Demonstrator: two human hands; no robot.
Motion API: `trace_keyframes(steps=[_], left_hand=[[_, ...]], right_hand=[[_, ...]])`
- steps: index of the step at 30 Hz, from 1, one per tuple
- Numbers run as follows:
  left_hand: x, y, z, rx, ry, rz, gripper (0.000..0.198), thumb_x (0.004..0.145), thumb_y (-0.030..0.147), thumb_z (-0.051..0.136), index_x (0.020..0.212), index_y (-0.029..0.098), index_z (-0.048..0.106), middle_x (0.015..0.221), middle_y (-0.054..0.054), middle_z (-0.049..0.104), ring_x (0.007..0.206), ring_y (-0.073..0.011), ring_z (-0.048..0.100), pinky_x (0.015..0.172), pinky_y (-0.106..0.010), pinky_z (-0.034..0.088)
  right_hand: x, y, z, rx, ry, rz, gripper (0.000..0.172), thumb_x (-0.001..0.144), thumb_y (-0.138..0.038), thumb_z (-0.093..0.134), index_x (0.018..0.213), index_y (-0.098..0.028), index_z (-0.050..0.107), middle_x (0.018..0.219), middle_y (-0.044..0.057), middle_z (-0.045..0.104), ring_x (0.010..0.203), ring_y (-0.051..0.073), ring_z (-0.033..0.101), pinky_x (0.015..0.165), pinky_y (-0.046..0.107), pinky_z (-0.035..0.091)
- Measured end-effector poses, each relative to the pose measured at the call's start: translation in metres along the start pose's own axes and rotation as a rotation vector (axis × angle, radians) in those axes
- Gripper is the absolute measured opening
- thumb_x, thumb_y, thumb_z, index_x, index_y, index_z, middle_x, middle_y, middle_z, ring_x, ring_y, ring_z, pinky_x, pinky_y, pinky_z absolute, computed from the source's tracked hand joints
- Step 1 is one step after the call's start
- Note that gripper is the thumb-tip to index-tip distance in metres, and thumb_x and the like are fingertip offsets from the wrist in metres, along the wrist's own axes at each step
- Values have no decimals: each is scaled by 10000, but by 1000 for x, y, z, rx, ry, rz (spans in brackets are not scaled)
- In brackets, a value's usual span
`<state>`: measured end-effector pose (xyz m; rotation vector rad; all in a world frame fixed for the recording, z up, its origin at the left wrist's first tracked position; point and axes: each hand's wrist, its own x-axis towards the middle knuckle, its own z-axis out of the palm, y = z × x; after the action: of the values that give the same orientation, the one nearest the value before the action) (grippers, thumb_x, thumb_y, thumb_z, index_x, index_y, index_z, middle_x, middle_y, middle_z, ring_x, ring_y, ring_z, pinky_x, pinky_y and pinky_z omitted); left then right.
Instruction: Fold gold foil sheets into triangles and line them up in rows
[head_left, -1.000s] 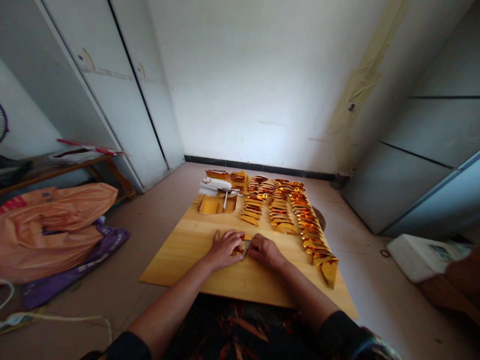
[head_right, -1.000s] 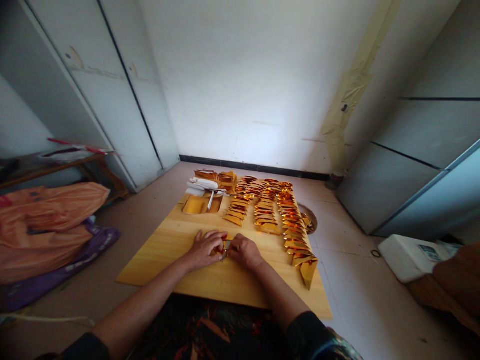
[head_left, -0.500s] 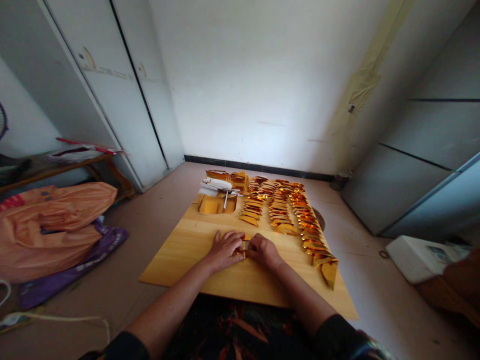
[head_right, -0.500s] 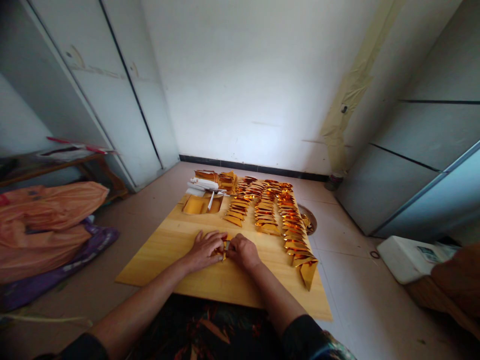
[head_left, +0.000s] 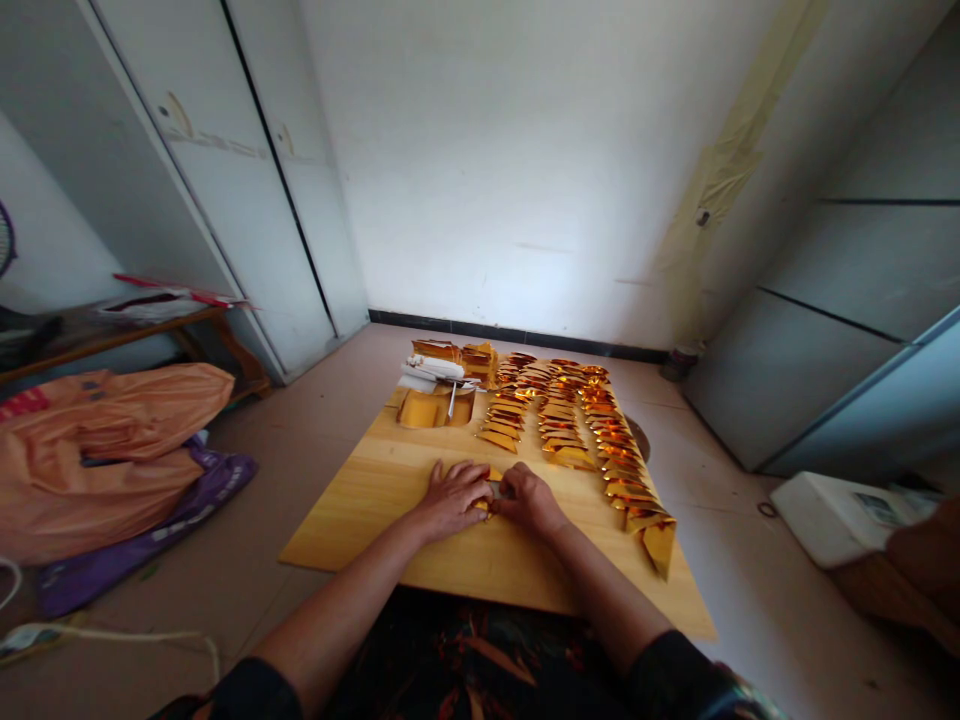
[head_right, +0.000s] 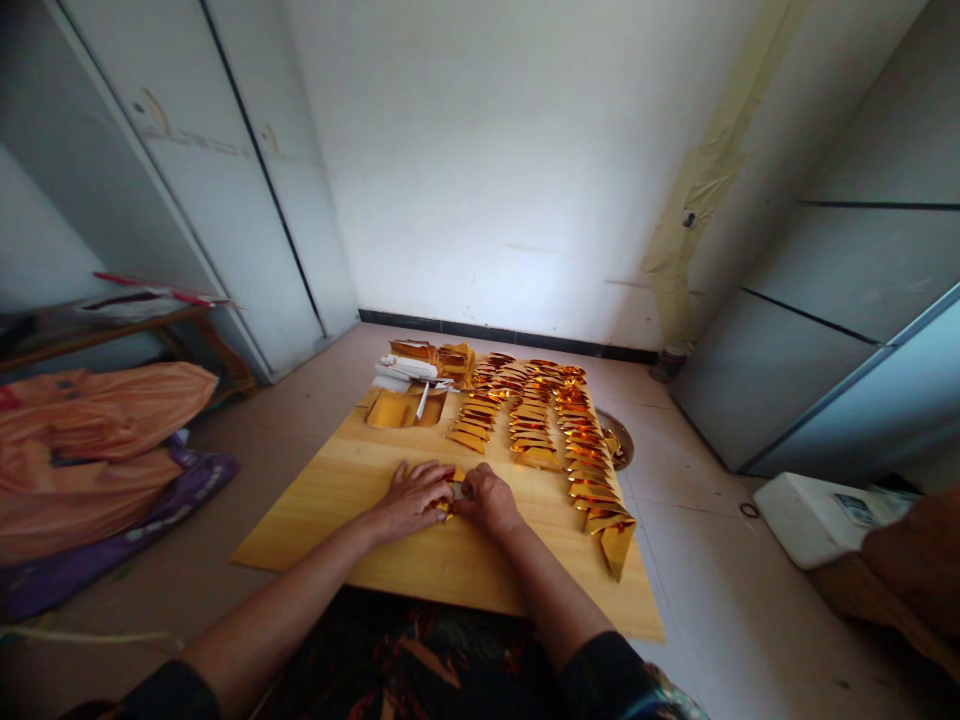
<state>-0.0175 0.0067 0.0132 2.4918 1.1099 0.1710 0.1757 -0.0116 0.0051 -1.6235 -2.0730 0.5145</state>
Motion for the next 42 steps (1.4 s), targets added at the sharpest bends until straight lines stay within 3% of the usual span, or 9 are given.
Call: trace_keyframes(steps=[9, 16, 21, 25, 29, 37, 42], left_hand=[[-1, 6, -5, 0, 5, -17, 167, 825, 342, 554, 988, 342, 590, 1437, 31, 401, 1351, -282, 278, 1053, -683, 84], [0, 10, 5, 30, 64, -70, 165, 844, 371, 554, 999, 342, 604, 1429, 29, 418, 1331, -287, 307, 1047, -683, 108], [0, 20, 19, 63, 173, -121, 193, 856, 377, 556, 1040, 336, 595, 1413, 6, 445, 1306, -294, 340, 1032, -668, 164], [0, 24, 25, 59, 252, -149, 188, 861, 322, 542, 1047, 326, 570, 1386, -2, 477, 1285, -277, 371, 1021, -636, 207], [1, 22, 24, 29, 299, -153, 220, 836, 271, 547, 1055, 293, 543, 1345, -24, 515, 1256, -262, 397, 1015, -598, 233], [2, 10, 9, 15, 222, -67, 104, 787, 299, 606, 888, 276, 620, 1322, 10, 543, 1221, -264, 416, 1009, -550, 245], [0, -2, 0, 19, 171, -13, 289, 805, 208, 548, 1056, 331, 621, 1342, 30, 545, 1233, -248, 427, 1029, -524, 241]], right_hand=[[2, 11, -2, 110, 75, -40, 179, 603, -10, 576, 676, -173, 568, 710, -25, 507, 660, 103, 481, 623, 194, 389], [-12, 11, 4, 188, 306, -159, 218, 683, -1, 442, 702, -178, 567, 759, 11, 551, 696, 122, 533, 659, 216, 419], [-38, -7, 2, 58, 162, -258, 194, 764, -47, 490, 808, -189, 615, 786, 14, 623, 752, 141, 558, 711, 238, 404], [-48, -18, 4, -222, 152, -272, 119, 829, -112, 533, 812, -192, 619, 817, 29, 652, 808, 166, 545, 752, 275, 361], [-48, -20, 4, -354, 133, -312, 93, 879, -172, 542, 829, -195, 618, 821, 26, 655, 817, 166, 533, 753, 281, 339], [-50, -22, 11, -412, 155, -281, 87, 888, -193, 554, 855, -206, 634, 840, 25, 635, 834, 177, 506, 733, 289, 323], [-45, -27, 12, -518, 116, -253, 104, 883, -210, 576, 798, -209, 637, 811, 26, 626, 809, 184, 505, 687, 300, 312]])
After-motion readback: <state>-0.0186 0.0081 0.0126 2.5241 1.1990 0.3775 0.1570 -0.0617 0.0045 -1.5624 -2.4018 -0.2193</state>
